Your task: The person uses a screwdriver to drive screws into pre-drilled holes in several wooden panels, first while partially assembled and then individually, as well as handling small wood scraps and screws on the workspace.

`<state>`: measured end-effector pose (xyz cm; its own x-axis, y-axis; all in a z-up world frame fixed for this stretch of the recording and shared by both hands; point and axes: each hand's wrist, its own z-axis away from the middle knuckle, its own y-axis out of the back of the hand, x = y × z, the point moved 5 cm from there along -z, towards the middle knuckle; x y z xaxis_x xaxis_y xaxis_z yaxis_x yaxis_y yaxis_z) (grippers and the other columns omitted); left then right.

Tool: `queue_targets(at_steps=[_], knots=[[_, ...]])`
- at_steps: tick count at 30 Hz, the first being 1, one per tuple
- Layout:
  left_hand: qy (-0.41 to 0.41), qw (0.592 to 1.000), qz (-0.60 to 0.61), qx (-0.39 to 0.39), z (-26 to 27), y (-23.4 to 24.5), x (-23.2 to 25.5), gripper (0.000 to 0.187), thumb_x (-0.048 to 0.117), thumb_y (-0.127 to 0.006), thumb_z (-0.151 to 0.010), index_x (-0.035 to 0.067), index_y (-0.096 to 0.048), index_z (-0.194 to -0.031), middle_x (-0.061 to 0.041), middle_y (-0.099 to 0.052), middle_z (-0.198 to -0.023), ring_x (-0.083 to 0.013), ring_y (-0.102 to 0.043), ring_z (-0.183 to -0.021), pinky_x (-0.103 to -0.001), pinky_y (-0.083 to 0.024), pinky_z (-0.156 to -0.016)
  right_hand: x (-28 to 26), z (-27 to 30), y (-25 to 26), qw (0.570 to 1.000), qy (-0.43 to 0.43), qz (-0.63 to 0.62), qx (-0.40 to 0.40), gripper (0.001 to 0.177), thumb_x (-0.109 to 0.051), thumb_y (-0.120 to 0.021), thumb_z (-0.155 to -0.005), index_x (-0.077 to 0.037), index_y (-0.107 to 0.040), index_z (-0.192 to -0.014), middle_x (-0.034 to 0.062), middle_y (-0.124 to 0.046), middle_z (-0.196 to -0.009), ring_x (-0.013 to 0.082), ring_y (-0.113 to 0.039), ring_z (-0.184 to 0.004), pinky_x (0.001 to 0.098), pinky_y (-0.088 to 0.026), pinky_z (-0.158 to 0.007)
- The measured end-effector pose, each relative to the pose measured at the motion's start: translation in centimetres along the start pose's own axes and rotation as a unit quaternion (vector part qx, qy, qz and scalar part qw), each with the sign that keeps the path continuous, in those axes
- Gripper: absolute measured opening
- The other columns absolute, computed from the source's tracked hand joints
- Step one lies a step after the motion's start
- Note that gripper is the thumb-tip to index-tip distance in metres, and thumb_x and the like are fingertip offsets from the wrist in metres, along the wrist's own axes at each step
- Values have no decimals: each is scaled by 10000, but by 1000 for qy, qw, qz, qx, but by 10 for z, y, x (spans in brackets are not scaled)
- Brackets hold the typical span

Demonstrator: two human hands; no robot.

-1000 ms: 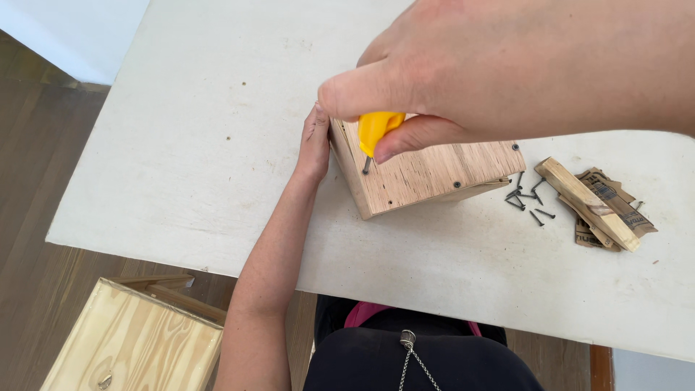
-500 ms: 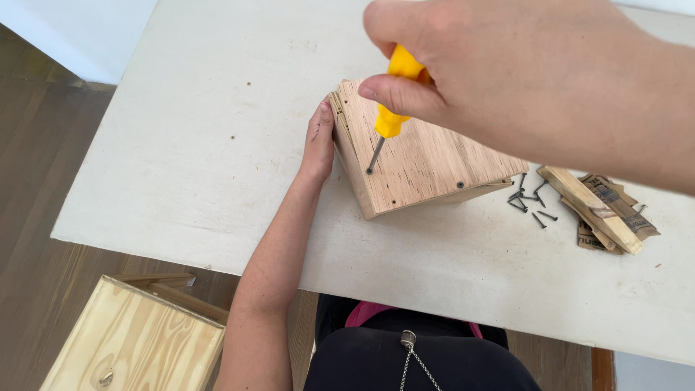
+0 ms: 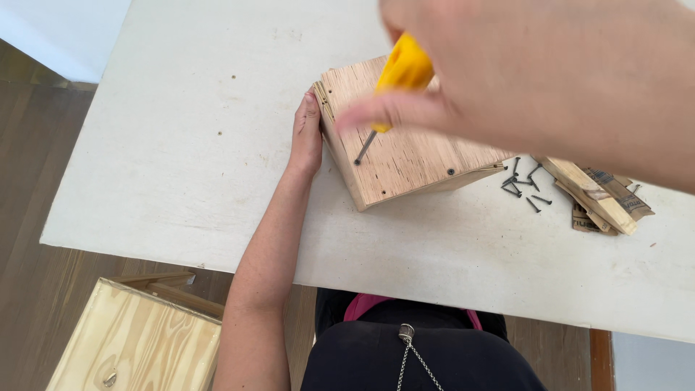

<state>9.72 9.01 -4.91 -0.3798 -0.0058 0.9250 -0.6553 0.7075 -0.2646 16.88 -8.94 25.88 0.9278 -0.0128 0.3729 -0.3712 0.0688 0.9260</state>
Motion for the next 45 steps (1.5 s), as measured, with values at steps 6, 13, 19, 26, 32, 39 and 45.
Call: queue_targets(at_steps=[6,13,19,26,32,39,45], knots=[[26,1000,3,11,0,-2,2,580,571,-365,-1082,110,-626,-1319,-19,-657,-1257,-124,-581,-1221,-304,-480,-1067,12,-8,-13,947,-169,-264,-68,506,-663,-684,-1104,-195,-525,-995,21,-515,-611,201,-452,-493,396,-340,-544],[58,998,-10,30,4,0,3,698,603,-367,-1051,88,-553,-1484,-98,-599,-1508,-212,-513,-1459,-361,-398,-1253,-12,0,15,970,230,-49,61,240,-460,-652,-1090,-253,-532,-1082,-13,-521,-907,203,-542,-604,410,-417,-556],[20,1000,-12,16,1,0,2,645,590,-354,-1074,98,-608,-1404,-55,-655,-1380,-161,-573,-1328,-330,-452,-1162,-1,-8,-2,986,85,-141,22,504,-654,-661,-973,-202,-575,-1179,20,-608,-896,228,-559,-706,420,-429,-616],[3,1000,8,-2,2,-2,4,609,582,-370,-1089,107,-618,-1377,-32,-656,-1314,-144,-574,-1286,-323,-457,-1134,-18,9,25,994,14,85,-70,627,-722,-342,-1281,-194,-481,-971,-4,-523,-514,177,-477,-436,328,-329,-458],[-1,1000,28,5,-1,1,-4,599,534,-366,-1112,84,-604,-1428,-77,-640,-1434,-172,-547,-1385,-344,-422,-1213,-17,7,20,969,210,-22,129,414,-308,-574,-1264,-155,-435,-906,23,-385,-632,195,-380,-494,363,-311,-526],[-34,999,-29,7,10,-10,34,519,556,-356,-1104,123,-613,-1229,-6,-620,-1200,-102,-541,-1187,-295,-433,-1079,-21,17,21,938,243,174,176,446,-677,-440,-1225,-237,-457,-1154,-118,-573,-842,118,-613,-921,253,-488,-824],[-287,914,-269,-97,29,-22,99,725,873,-444,-945,387,-567,-1468,78,-395,-1711,-336,-131,-1708,-783,31,-1400,7,16,7,999,-52,4,8,649,-858,-459,-1202,-231,-586,-1095,-33,-622,-788,196,-599,-712,371,-460,-604]])
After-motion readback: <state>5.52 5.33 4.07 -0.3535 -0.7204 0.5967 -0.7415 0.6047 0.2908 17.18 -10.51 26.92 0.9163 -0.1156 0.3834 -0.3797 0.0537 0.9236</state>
